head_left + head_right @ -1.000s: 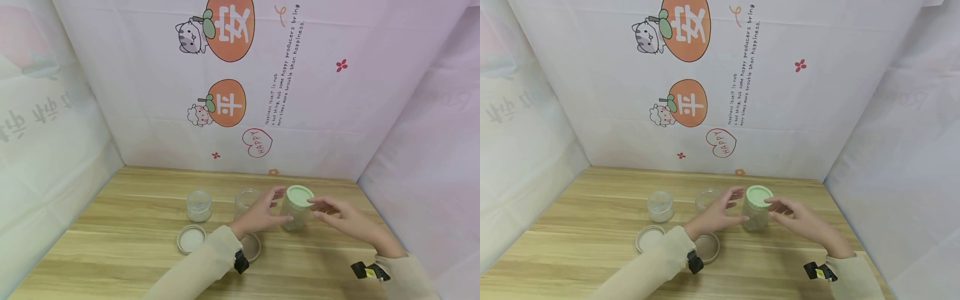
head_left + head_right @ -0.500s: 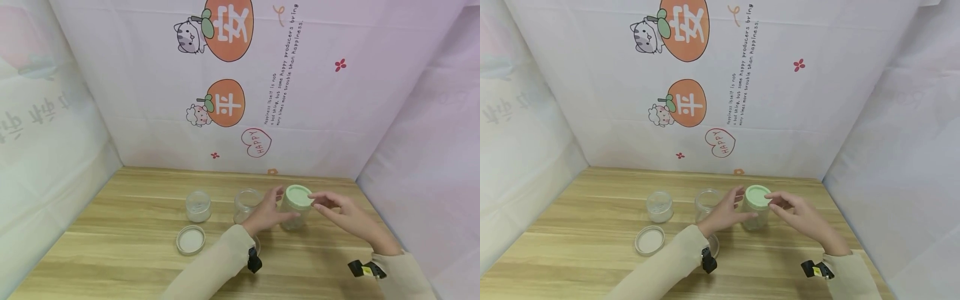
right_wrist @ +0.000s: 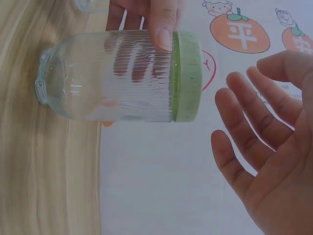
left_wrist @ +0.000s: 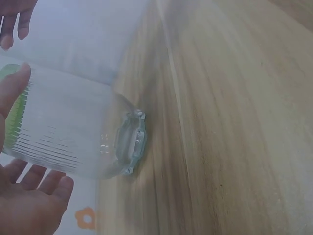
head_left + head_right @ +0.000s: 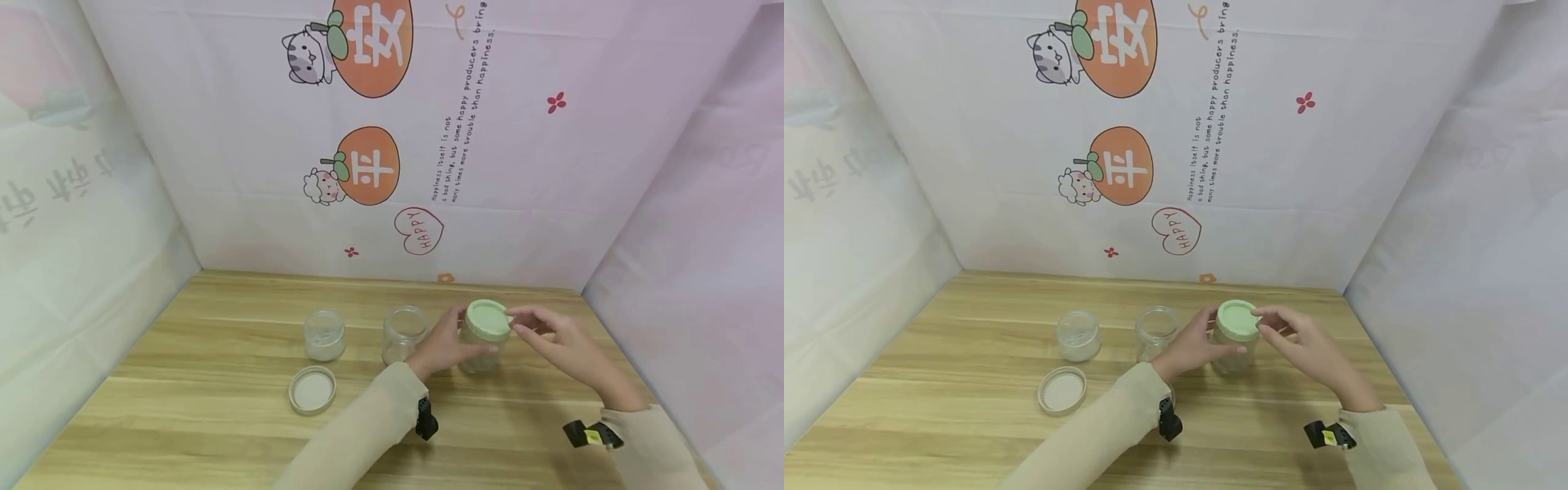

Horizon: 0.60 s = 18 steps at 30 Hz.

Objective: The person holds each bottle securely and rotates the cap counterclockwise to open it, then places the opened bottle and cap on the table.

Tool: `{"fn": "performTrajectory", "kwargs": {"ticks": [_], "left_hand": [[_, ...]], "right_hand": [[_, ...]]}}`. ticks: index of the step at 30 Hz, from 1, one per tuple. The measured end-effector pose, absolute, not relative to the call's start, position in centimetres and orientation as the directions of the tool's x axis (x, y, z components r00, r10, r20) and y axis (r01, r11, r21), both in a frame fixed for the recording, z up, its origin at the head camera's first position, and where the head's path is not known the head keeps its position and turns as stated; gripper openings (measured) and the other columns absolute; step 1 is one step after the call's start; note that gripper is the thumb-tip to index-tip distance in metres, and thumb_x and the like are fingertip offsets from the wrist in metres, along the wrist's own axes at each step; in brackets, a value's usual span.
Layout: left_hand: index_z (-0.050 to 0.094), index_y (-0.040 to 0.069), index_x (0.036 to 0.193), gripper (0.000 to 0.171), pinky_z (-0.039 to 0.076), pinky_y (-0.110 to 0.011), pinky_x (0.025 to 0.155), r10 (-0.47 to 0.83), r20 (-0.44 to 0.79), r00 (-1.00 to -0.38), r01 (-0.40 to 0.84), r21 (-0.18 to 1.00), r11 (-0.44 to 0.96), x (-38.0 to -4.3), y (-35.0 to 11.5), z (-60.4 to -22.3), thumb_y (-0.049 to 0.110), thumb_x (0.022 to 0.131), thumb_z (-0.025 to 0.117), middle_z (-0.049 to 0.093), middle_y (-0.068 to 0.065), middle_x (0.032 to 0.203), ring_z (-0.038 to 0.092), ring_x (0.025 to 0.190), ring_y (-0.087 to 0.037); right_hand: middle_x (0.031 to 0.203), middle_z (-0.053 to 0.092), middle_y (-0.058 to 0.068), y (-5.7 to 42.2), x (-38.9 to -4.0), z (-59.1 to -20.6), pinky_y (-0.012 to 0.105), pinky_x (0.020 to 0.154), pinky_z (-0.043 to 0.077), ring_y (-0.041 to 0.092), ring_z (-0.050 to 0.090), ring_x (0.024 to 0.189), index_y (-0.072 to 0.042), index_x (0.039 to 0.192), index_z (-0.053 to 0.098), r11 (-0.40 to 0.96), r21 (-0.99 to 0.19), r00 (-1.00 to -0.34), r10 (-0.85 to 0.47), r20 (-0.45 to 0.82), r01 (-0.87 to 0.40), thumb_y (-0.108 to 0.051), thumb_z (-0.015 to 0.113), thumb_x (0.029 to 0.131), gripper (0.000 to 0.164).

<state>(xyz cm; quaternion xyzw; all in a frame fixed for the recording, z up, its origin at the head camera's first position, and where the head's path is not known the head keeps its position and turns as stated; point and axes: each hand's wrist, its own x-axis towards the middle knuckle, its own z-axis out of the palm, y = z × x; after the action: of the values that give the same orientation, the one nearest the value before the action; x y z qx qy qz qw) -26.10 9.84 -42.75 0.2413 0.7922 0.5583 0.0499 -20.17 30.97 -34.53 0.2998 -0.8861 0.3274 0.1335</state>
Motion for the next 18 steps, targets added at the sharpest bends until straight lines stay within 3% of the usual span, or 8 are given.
{"fn": "performTrajectory", "kwargs": {"ticks": [8, 13, 18], "left_hand": [[0.036, 0.021, 0.133, 0.084, 0.039, -0.04, 0.093, 0.453, 0.195, -0.87, 0.331, 0.912, 0.244, -26.2, 9.7, -42.8, 0.053, 0.066, 0.075, 0.042, 0.008, 0.127, 0.043, 0.116, -0.014], [0.035, 0.02, 0.133, 0.083, 0.039, -0.037, 0.093, 0.466, 0.198, -0.862, 0.341, 0.908, 0.245, -26.2, 9.5, -42.7, 0.054, 0.068, 0.073, 0.042, 0.008, 0.127, 0.042, 0.115, -0.013], [0.034, 0.02, 0.134, 0.083, 0.039, -0.035, 0.093, 0.471, 0.201, -0.859, 0.345, 0.907, 0.241, -26.1, 9.4, -42.7, 0.054, 0.069, 0.072, 0.041, 0.008, 0.128, 0.042, 0.115, -0.013]], "right_hand": [[0.11, 0.059, 0.001, 30.9, -21.2, -35.0, 0.035, 0.074, 0.047, 0.013, 0.054, 0.094, -0.011, 0.12, 0.056, 0.704, -0.422, -0.805, -0.378, 0.457, -0.571, -0.018, 0.06, 0.09, 0.032], [0.121, 0.05, 0.006, 30.4, -22.1, -35.0, 0.048, 0.077, 0.045, 0.024, 0.048, 0.104, -0.011, 0.126, 0.052, 0.778, -0.408, -0.86, -0.318, 0.398, -0.477, -0.037, 0.062, 0.087, 0.048], [0.122, 0.049, 0.01, 29.7, -23.0, -35.1, 0.052, 0.074, 0.045, 0.028, 0.049, 0.102, -0.012, 0.128, 0.051, 0.85, -0.324, -0.893, -0.311, 0.327, -0.415, -0.056, 0.059, 0.08, 0.065]]}}
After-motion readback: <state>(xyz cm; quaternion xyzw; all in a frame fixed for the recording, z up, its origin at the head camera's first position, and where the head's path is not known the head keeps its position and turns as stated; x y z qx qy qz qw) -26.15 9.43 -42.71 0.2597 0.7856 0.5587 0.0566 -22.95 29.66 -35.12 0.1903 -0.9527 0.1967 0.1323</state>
